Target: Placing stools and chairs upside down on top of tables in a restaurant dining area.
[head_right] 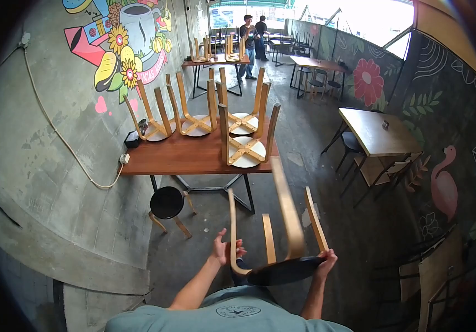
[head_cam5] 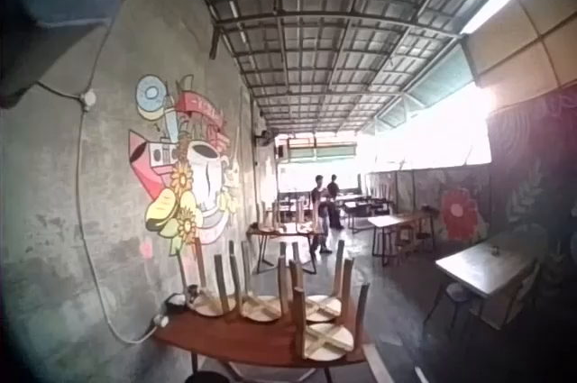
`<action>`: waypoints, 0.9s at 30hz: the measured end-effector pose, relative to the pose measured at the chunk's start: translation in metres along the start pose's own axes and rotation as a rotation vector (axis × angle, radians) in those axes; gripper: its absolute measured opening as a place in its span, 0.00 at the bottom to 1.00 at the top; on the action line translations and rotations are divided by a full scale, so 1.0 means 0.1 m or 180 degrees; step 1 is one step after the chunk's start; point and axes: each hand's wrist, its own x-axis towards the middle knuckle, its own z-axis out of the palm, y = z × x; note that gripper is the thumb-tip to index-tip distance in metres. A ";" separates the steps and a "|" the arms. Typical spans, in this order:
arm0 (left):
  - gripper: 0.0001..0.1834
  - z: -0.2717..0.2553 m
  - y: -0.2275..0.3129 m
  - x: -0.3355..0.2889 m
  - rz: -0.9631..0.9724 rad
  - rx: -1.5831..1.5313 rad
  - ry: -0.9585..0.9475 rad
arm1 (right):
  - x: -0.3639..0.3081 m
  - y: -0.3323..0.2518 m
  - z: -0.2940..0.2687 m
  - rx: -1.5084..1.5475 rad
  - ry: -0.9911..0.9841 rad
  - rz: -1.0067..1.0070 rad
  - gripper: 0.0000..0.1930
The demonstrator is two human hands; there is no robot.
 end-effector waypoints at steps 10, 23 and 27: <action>0.09 0.15 -0.32 -0.56 0.2367 0.1452 0.0809 | 0.06 -0.30 0.29 -0.1418 -0.2250 0.1232 0.38; 0.09 0.47 0.45 -1.29 0.2869 0.2954 0.1542 | 0.18 0.83 1.99 -0.0496 -0.2268 0.1945 0.12; 0.10 0.14 0.89 -1.39 0.3320 0.2166 0.1488 | 0.09 1.09 2.72 -0.0547 -0.2727 0.2325 0.09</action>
